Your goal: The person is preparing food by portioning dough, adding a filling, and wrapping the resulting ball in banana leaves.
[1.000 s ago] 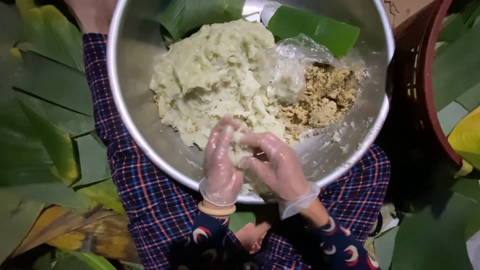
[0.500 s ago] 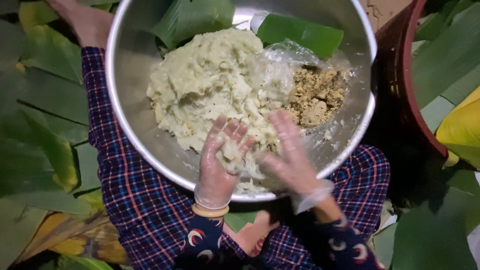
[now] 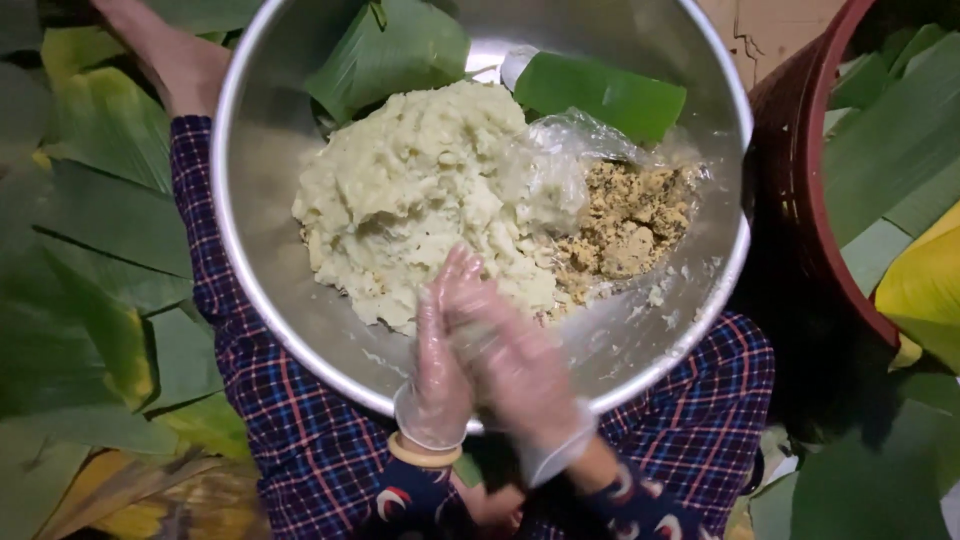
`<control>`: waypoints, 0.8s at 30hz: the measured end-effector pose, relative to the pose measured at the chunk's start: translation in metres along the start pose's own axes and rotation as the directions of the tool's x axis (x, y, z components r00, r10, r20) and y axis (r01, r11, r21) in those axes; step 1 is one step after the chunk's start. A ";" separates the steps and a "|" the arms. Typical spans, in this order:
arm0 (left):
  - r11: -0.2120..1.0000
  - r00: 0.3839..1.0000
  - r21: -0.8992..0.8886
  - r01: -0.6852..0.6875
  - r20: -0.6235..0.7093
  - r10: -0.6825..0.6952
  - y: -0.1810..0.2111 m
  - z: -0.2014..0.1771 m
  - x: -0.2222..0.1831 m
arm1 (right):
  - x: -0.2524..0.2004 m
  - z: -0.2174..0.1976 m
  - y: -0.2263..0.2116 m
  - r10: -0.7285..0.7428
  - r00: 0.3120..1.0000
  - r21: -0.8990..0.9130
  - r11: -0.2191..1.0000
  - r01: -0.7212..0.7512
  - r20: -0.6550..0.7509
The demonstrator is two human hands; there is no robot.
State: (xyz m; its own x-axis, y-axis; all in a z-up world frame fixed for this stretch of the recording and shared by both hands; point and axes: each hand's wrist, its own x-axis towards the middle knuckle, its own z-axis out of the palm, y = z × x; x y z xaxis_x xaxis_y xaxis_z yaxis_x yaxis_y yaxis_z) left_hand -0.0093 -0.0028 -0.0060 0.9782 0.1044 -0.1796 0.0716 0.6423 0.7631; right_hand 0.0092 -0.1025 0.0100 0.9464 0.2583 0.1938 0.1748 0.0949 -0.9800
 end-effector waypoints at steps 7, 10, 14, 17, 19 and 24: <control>0.991 0.974 -0.136 -0.008 0.222 0.038 -0.048 -0.042 0.000 | -0.005 0.031 0.015 0.027 0.999 -0.320 0.947 -0.016 0.031; 0.973 0.991 -0.206 0.101 0.107 -0.080 -0.029 -0.026 0.001 | 0.015 0.018 -0.003 0.400 0.911 0.057 0.917 -0.396 -0.105; 0.961 0.955 -0.188 0.200 -0.180 -0.234 0.009 0.010 0.002 | 0.025 0.019 -0.026 0.319 0.947 -0.132 0.941 -0.311 0.039; 0.973 0.973 -0.153 0.174 -0.125 -0.193 0.006 0.008 -0.002 | 0.000 0.022 0.019 -0.046 0.967 -0.326 0.936 0.129 0.250; 0.980 0.983 -0.126 0.151 -0.086 -0.163 0.005 0.005 -0.005 | 0.002 0.023 0.001 0.064 0.951 -0.358 0.932 0.052 0.303; 0.996 0.997 -0.067 0.058 0.060 -0.054 0.001 0.007 -0.009 | -0.005 0.013 0.002 0.135 0.935 -0.404 0.915 0.010 0.329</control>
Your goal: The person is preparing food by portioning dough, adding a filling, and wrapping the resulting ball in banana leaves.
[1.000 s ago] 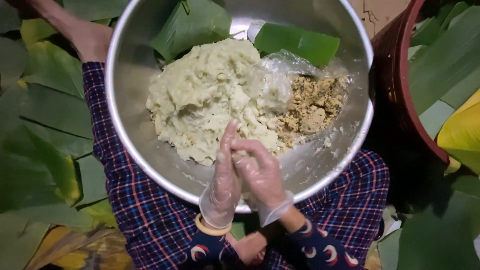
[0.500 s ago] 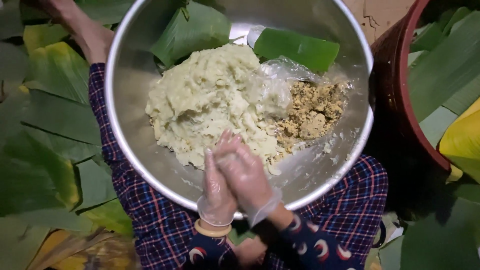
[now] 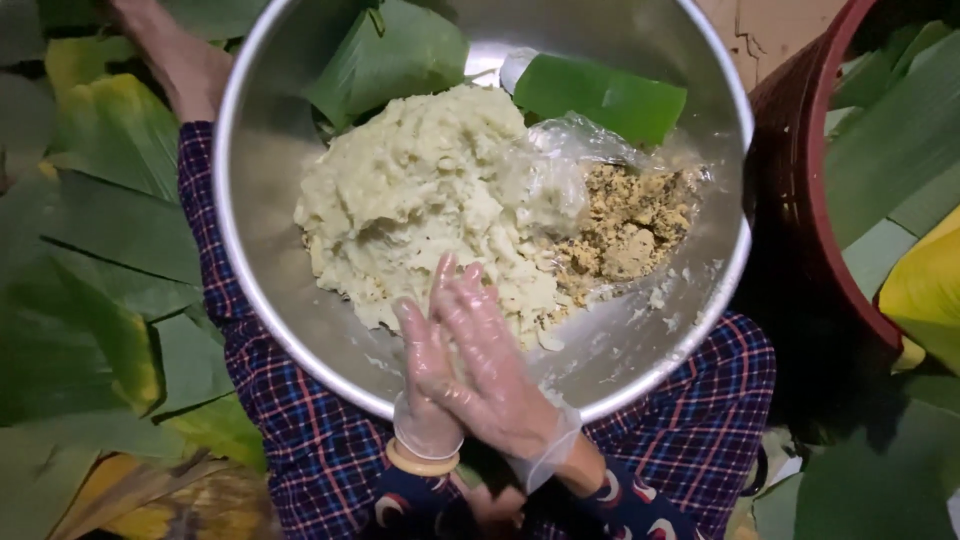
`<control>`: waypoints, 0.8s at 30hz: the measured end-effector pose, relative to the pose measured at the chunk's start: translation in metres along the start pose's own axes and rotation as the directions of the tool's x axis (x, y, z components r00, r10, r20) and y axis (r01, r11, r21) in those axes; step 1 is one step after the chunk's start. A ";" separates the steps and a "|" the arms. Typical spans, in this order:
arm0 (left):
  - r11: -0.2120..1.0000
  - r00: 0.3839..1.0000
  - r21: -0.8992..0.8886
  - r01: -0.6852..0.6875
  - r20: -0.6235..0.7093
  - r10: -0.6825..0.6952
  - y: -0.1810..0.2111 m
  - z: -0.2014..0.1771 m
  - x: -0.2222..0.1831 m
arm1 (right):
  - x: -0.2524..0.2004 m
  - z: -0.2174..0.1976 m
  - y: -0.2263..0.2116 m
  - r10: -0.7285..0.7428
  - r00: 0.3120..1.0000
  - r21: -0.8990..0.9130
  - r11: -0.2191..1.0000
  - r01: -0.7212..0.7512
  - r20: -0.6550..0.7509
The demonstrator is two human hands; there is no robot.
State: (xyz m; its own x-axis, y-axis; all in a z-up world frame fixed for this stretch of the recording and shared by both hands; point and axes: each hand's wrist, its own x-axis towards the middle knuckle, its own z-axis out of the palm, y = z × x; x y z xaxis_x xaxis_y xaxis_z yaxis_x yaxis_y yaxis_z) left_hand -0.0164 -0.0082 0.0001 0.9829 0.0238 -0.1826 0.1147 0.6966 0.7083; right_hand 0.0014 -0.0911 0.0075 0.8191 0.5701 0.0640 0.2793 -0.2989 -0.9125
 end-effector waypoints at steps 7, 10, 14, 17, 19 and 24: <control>0.741 0.858 0.463 -0.486 0.414 0.304 0.005 -0.010 0.028 | -0.033 -0.056 0.041 0.430 0.897 0.374 0.851 -0.368 -0.097; 0.633 0.885 0.621 -0.463 0.288 0.365 0.022 0.007 0.062 | -0.045 -0.074 0.064 0.525 0.844 0.541 0.744 -0.392 -0.110; 0.762 0.969 0.634 -0.129 -0.082 0.232 0.034 0.064 0.139 | -0.036 -0.082 0.060 0.602 0.789 0.687 0.625 -0.371 -0.121; 0.505 0.916 0.784 -0.361 0.197 0.349 -0.006 0.067 0.223 | -0.039 -0.087 0.075 0.499 0.861 0.621 0.706 -0.339 -0.097; 0.434 0.945 0.841 -0.324 0.261 0.200 -0.026 0.079 0.264 | -0.045 -0.080 0.096 0.396 0.912 0.711 0.672 -0.209 -0.107; -0.228 0.904 0.933 -0.279 0.175 -0.389 -0.074 0.089 0.314 | -0.058 -0.076 0.112 0.409 0.904 0.882 0.372 -0.290 0.125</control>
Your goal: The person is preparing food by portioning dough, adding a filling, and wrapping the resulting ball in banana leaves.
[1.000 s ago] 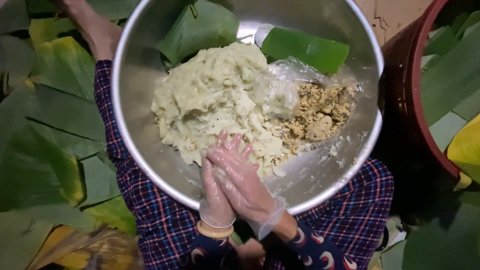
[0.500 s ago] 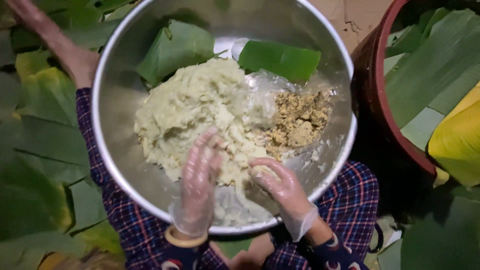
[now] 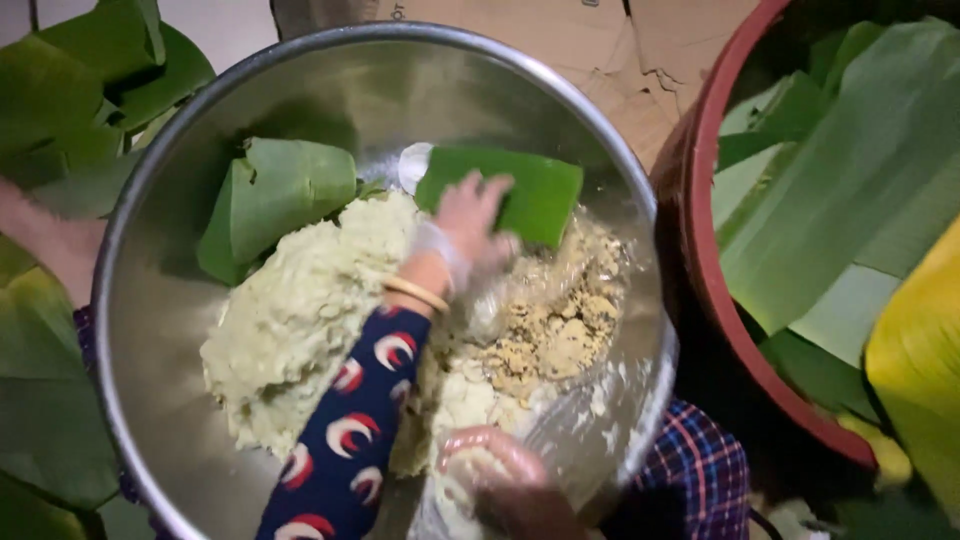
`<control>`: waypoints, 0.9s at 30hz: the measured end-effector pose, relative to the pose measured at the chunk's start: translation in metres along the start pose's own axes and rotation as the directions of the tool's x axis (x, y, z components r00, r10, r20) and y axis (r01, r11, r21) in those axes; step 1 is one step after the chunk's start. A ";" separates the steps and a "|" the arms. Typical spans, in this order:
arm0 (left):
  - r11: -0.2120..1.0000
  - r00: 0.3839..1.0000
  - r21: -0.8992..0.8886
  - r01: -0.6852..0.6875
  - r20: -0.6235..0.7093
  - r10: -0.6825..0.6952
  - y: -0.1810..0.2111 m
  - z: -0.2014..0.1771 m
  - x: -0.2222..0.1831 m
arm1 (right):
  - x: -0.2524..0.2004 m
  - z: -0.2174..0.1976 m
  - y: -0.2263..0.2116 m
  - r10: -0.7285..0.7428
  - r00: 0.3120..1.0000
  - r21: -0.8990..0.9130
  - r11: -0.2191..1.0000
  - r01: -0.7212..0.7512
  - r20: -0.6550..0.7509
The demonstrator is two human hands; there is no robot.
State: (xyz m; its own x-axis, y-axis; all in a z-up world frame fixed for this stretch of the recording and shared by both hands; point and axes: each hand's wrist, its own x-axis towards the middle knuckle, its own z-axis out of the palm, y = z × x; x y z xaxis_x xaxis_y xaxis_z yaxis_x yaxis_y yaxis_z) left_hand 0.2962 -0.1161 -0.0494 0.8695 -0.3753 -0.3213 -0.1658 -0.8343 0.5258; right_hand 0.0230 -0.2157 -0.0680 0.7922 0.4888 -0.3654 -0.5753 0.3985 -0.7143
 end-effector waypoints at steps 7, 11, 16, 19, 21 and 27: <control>0.994 0.989 0.105 0.013 0.142 -0.028 0.006 0.011 -0.032 | 0.004 0.006 0.013 -0.042 0.991 -0.159 0.987 0.021 -0.130; 0.957 0.937 -0.283 -0.064 -0.347 -0.040 -0.010 0.024 -0.028 | 0.003 0.007 0.007 0.029 0.996 -0.163 0.986 -0.042 -0.080; 0.646 0.744 -0.687 -0.333 -0.612 -0.268 -0.014 -0.028 -0.060 | 0.000 0.012 -0.004 0.021 0.991 -0.261 0.964 -0.056 -0.133; 0.607 0.705 -0.687 -0.399 -0.653 -0.276 -0.031 -0.054 -0.112 | 0.003 0.013 -0.008 -0.336 0.942 -0.566 0.771 0.290 0.025; 0.549 0.689 -0.687 -0.477 -0.680 -0.252 -0.062 -0.053 -0.139 | 0.003 0.016 -0.013 -0.572 0.785 -0.642 0.514 0.569 0.238; -0.272 0.902 -0.866 -0.419 -0.432 -0.014 -0.092 -0.002 -0.267 | -0.004 0.037 -0.033 0.243 0.935 0.014 0.969 -0.248 -0.257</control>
State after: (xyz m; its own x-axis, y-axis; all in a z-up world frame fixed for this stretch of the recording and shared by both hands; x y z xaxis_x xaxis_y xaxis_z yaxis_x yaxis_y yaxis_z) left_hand 0.0808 0.0619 -0.0105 0.9875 -0.1519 0.0429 0.0836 0.7339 0.6741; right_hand 0.0313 -0.2027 -0.0206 0.6536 0.3541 -0.6689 -0.7564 0.2760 -0.5930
